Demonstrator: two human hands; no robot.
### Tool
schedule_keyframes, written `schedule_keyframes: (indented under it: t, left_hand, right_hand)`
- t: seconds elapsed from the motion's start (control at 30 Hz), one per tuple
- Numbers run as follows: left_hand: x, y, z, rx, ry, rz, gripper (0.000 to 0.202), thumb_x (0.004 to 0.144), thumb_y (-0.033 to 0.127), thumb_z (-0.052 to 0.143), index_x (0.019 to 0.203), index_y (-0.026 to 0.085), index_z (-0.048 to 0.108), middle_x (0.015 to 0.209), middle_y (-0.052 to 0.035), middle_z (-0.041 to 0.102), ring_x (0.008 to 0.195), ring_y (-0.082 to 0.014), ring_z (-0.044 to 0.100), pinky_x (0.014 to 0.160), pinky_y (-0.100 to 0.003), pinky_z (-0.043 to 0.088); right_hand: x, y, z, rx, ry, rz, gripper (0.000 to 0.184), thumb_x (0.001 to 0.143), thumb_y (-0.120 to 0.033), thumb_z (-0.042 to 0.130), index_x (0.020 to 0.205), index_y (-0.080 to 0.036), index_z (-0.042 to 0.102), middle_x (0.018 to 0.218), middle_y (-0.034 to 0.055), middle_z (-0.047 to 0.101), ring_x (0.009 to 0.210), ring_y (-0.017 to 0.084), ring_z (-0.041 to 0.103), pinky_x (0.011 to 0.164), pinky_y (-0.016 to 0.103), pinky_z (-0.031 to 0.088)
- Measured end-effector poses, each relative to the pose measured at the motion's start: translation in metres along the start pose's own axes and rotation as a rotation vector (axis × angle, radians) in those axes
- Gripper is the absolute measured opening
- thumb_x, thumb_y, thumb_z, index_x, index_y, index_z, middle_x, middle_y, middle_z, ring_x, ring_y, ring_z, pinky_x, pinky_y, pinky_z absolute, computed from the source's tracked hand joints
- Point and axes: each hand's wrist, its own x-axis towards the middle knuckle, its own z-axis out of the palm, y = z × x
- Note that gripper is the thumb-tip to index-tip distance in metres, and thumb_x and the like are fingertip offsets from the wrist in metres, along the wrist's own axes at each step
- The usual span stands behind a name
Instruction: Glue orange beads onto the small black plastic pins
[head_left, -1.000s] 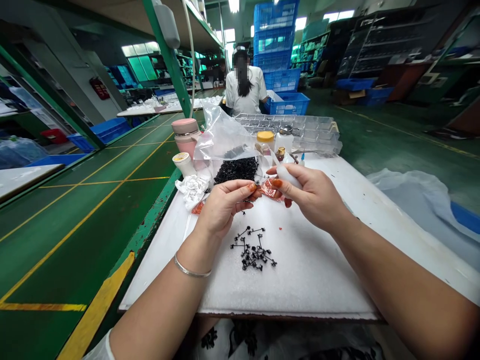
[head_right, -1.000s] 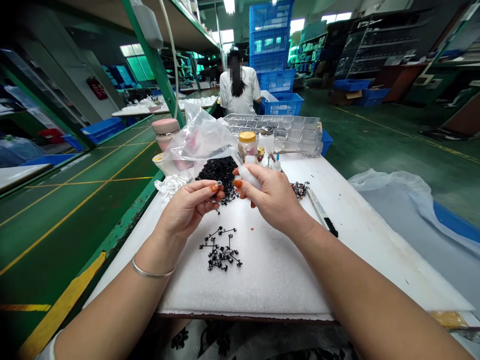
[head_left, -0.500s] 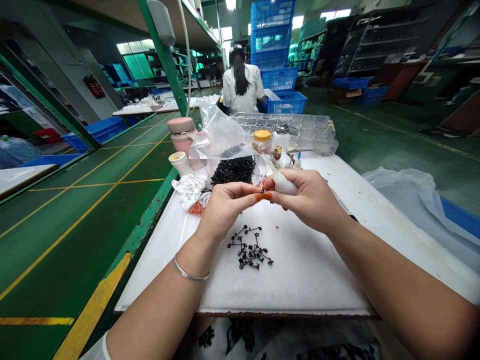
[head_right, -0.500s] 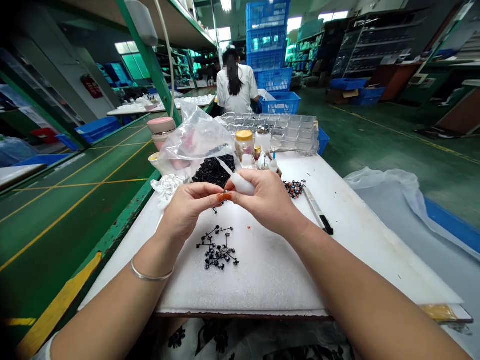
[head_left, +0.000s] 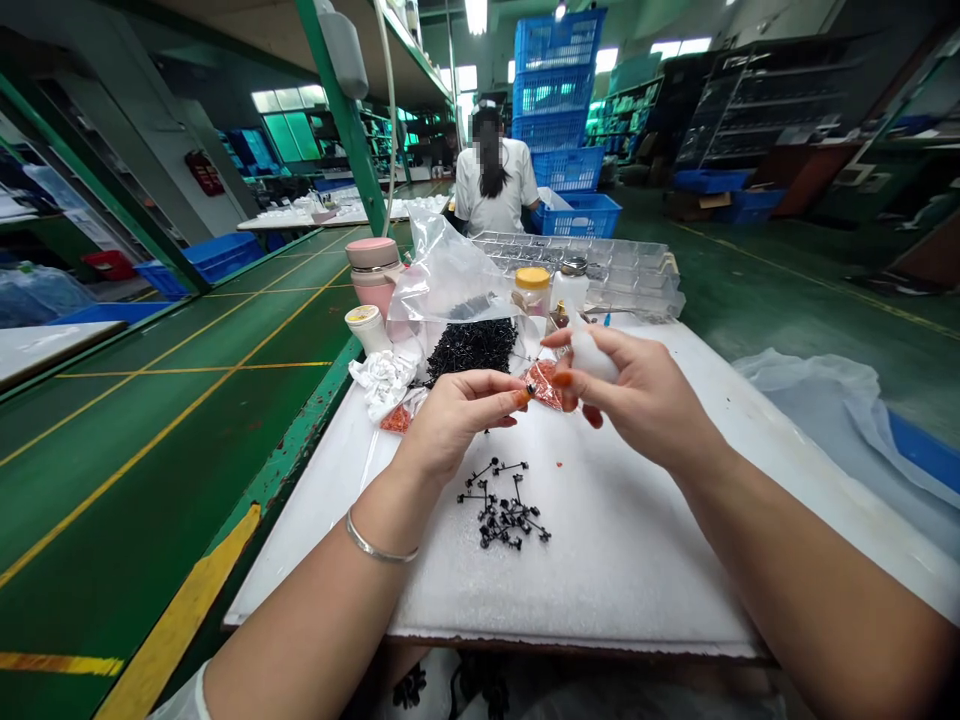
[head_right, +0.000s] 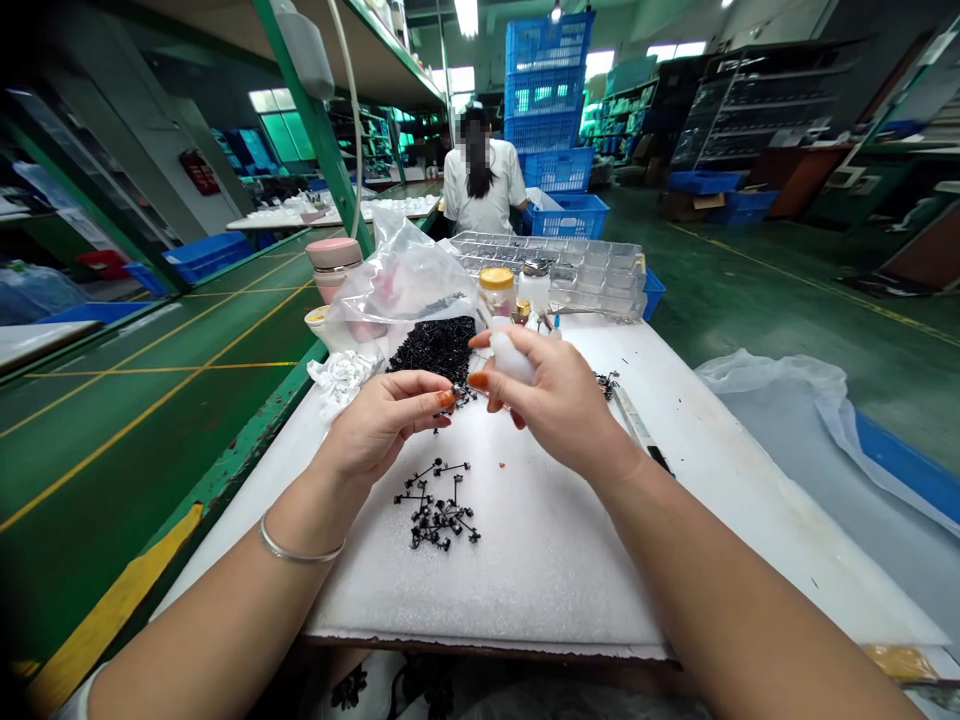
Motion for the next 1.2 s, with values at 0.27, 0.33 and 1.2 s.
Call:
schedule_keyframes:
  t: [0.27, 0.33, 1.2]
  left_hand:
    - [0.0, 0.001, 0.001, 0.007, 0.089, 0.065, 0.018, 0.069, 0.032, 0.083, 0.081, 0.02, 0.078, 0.079, -0.0025, 0.073, 0.074, -0.0115, 0.061, 0.071, -0.024, 0.047]
    - [0.0, 0.002, 0.001, 0.046, 0.107, 0.108, 0.019, 0.069, 0.032, 0.083, 0.081, 0.019, 0.078, 0.078, -0.0034, 0.073, 0.071, -0.0119, 0.06, 0.069, -0.025, 0.046]
    - [-0.005, 0.002, 0.004, 0.249, 0.129, 0.275, 0.016, 0.074, 0.034, 0.079, 0.082, 0.02, 0.079, 0.084, -0.0043, 0.076, 0.08, -0.0169, 0.066, 0.08, -0.03, 0.05]
  right_hand:
    - [0.001, -0.002, -0.028, 0.021, -0.008, -0.005, 0.036, 0.09, -0.051, 0.058, 0.107, -0.021, 0.065, 0.091, 0.0062, 0.069, 0.067, 0.013, 0.061, 0.052, 0.025, 0.047]
    - [0.001, -0.002, -0.033, 0.075, 0.054, 0.021, 0.034, 0.085, -0.05, 0.066, 0.105, -0.023, 0.061, 0.089, 0.0053, 0.07, 0.065, 0.014, 0.061, 0.048, 0.025, 0.045]
    - [-0.002, 0.004, -0.018, 0.195, 0.393, -0.177, 0.028, 0.078, -0.053, 0.072, 0.078, -0.025, 0.066, 0.064, 0.0001, 0.052, 0.052, 0.014, 0.036, 0.05, 0.031, 0.022]
